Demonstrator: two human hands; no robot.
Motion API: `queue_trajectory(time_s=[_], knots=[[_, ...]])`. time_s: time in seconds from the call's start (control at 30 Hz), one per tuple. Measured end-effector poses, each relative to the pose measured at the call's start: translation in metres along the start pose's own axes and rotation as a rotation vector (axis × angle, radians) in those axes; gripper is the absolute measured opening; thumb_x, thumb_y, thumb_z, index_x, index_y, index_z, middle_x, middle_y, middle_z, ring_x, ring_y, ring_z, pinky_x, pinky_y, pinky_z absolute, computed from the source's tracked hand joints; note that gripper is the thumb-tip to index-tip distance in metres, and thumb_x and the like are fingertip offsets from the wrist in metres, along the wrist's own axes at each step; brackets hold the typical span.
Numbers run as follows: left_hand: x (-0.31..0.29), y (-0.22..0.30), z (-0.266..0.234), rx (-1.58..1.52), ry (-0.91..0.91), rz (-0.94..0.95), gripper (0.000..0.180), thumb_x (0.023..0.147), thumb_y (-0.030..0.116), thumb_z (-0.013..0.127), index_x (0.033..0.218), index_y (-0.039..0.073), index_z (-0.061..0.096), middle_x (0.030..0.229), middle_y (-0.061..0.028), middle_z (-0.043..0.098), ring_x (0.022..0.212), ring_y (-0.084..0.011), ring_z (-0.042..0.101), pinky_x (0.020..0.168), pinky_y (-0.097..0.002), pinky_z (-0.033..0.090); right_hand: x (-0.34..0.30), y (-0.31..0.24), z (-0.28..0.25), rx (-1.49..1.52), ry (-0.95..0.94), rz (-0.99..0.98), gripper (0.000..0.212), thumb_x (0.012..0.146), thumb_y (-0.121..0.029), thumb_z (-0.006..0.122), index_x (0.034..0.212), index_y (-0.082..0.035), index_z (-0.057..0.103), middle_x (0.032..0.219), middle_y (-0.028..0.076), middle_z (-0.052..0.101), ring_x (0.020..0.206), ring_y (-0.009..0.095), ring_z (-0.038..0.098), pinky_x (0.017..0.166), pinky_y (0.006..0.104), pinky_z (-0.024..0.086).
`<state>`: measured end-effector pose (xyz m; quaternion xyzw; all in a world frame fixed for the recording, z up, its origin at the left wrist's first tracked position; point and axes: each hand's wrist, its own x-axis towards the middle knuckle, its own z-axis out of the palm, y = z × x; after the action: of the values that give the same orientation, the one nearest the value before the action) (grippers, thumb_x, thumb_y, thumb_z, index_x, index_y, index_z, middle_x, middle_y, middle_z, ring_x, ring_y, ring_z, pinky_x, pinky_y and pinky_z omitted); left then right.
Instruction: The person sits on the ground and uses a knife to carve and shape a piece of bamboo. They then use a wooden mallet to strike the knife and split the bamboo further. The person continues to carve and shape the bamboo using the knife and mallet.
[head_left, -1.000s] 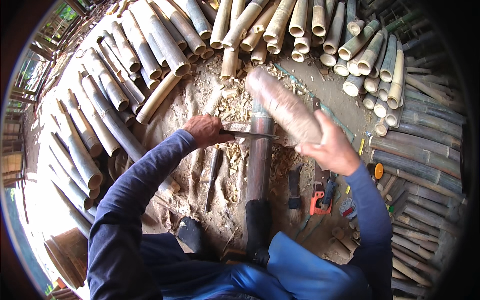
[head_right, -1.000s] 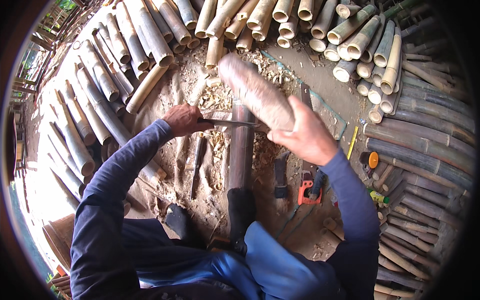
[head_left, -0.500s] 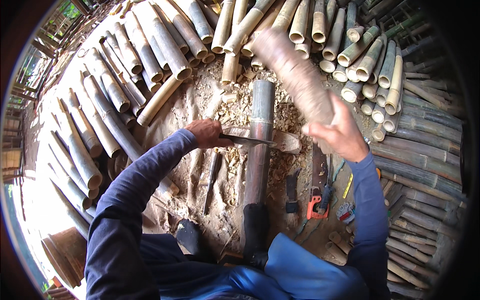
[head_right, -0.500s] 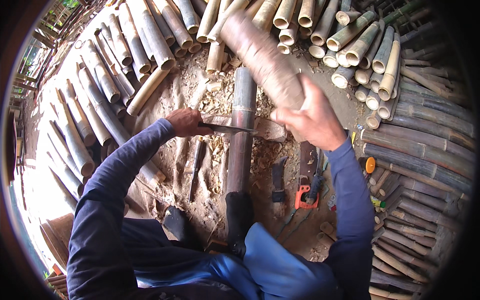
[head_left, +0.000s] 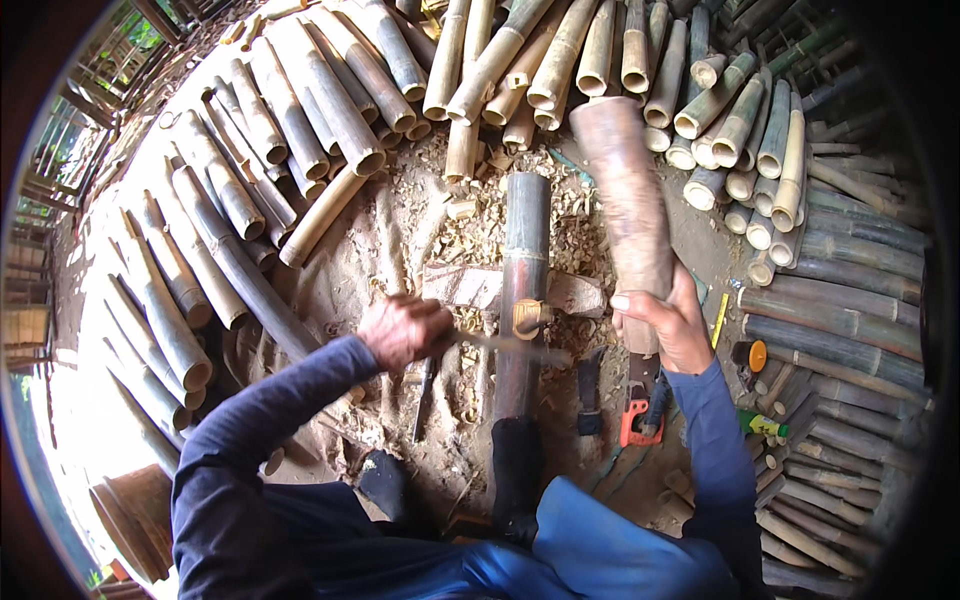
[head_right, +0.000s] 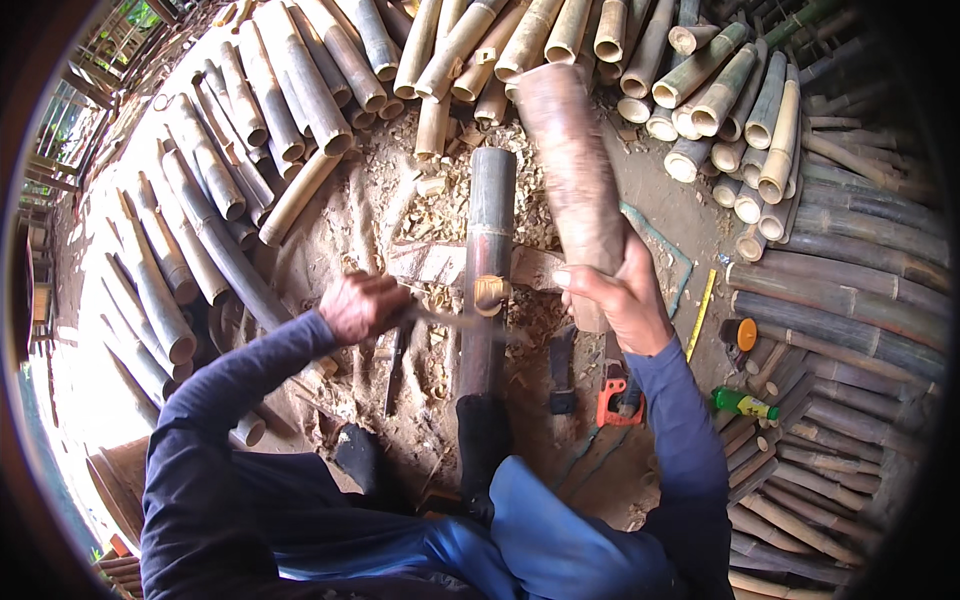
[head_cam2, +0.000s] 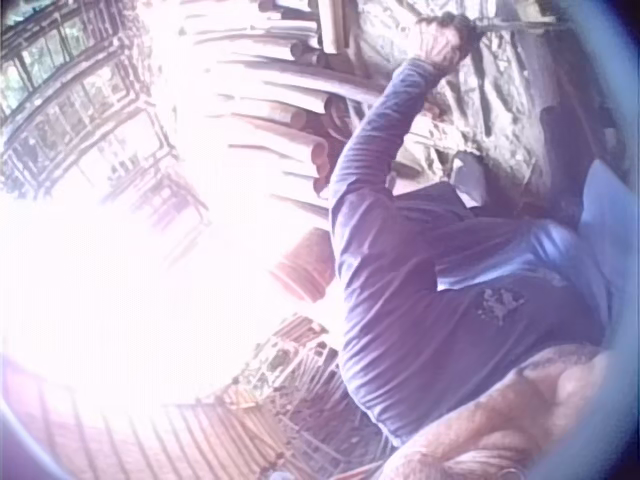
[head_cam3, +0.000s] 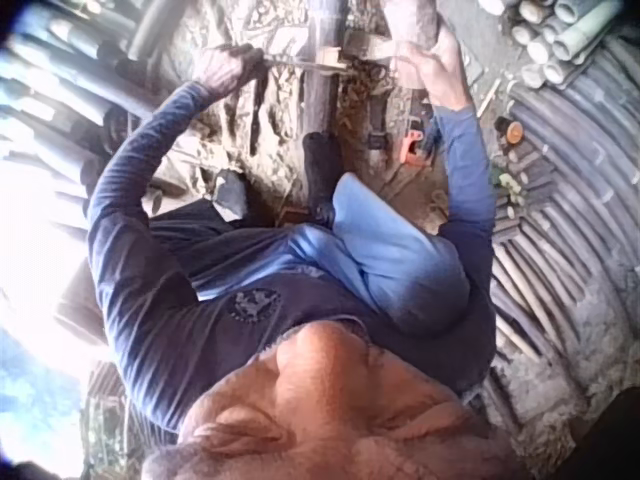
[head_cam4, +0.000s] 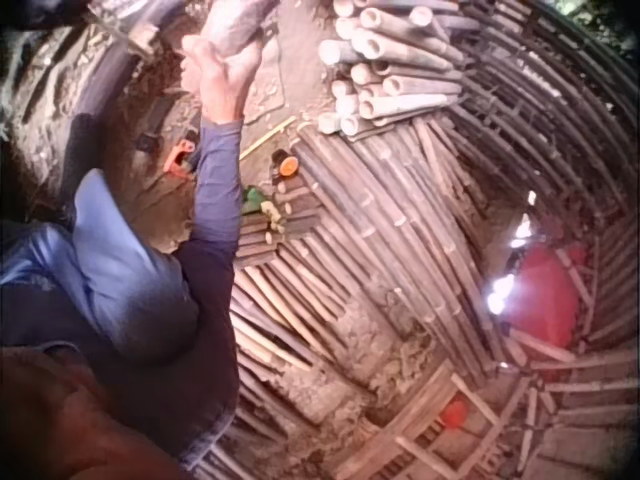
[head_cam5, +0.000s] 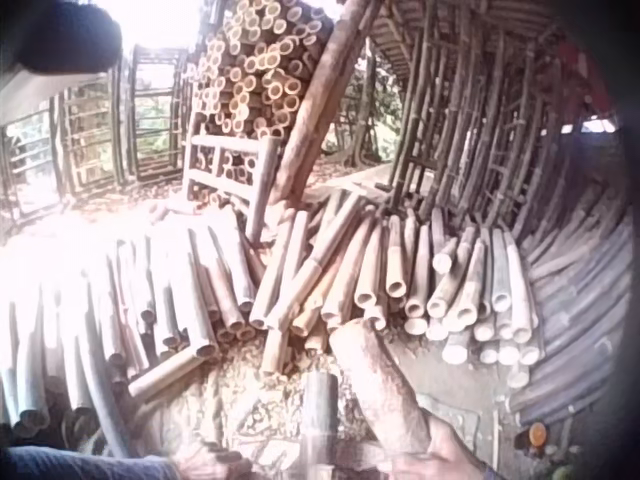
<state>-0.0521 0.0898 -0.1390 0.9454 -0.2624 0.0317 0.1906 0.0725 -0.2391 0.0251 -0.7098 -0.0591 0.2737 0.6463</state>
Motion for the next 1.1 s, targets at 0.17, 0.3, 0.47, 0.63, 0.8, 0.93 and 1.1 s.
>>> queue_trajectory(time_s=[0.17,0.3,0.47,0.63,0.8,0.93,1.1], knots=[[-0.019,0.054,-0.007,-0.079,-0.047,-0.26,0.041,0.073,0.034,0.082,0.105,0.015,0.062,0.088,-0.0085,0.057,0.078,-0.0303,0.066,0.066,-0.0432,0.053,-0.019,0.031,-0.017,0.123,0.113,0.117,0.051,0.076,-0.009,0.073,0.121,0.001,0.053,0.089,0.01,0.065,0.072,0.018,0.066,0.064,0.0336,0.056],[-0.02,0.044,0.003,-0.117,-0.139,-0.454,0.03,0.08,0.033,0.079,0.098,0.014,0.064,0.086,-0.0093,0.062,0.069,-0.0279,0.066,0.059,-0.0434,0.054,-0.026,0.045,-0.02,0.065,0.1,0.206,0.047,0.076,-0.008,0.071,0.119,0.0,0.054,0.085,0.009,0.064,0.066,0.019,0.065,0.06,0.0352,0.055],[-0.004,-0.002,-0.008,-0.345,0.157,-0.871,0.023,0.093,0.028,0.069,0.093,0.005,0.071,0.068,-0.0116,0.069,0.056,-0.0189,0.065,0.057,-0.0384,0.054,-0.031,0.049,-0.015,0.063,0.123,0.22,0.048,0.081,-0.013,0.076,0.121,-0.001,0.053,0.083,0.007,0.063,0.065,0.018,0.065,0.057,0.0331,0.055],[-0.008,0.028,-0.016,-0.117,-0.212,-0.435,0.033,0.091,0.044,0.07,0.085,0.012,0.063,0.068,-0.0088,0.067,0.056,-0.0247,0.067,0.056,-0.0433,0.054,-0.027,0.05,-0.012,-0.022,0.031,0.157,0.051,0.08,-0.017,0.082,0.12,0.0,0.054,0.087,0.007,0.064,0.066,0.014,0.064,0.058,0.0302,0.055],[-0.013,0.034,-0.002,-0.122,-0.235,-0.428,0.028,0.089,0.038,0.069,0.086,0.011,0.063,0.07,-0.0128,0.067,0.057,-0.0336,0.067,0.054,-0.0476,0.052,-0.017,0.067,-0.013,-0.512,-0.062,-0.297,0.06,0.075,-0.017,0.084,0.122,0.003,0.053,0.103,0.013,0.066,0.079,0.024,0.069,0.067,0.0356,0.059],[-0.008,0.027,0.001,-0.013,-0.301,-0.424,0.019,0.093,0.029,0.062,0.086,0.012,0.063,0.064,-0.0132,0.065,0.055,-0.0324,0.066,0.051,-0.0478,0.051,-0.031,0.045,0.002,-0.879,-0.231,-0.227,0.062,0.072,-0.016,0.084,0.121,0.003,0.052,0.107,0.02,0.066,0.09,0.032,0.071,0.074,0.0412,0.061],[0.001,0.025,-0.004,0.013,-0.422,-0.391,0.019,0.099,0.026,0.054,0.094,0.01,0.06,0.067,-0.0139,0.066,0.06,-0.0318,0.069,0.053,-0.0473,0.051,0.014,0.076,-0.028,-1.387,-0.604,-1.079,0.038,0.078,-0.009,0.073,0.112,-0.003,0.057,0.088,0.012,0.062,0.078,0.027,0.068,0.064,0.0393,0.057]])
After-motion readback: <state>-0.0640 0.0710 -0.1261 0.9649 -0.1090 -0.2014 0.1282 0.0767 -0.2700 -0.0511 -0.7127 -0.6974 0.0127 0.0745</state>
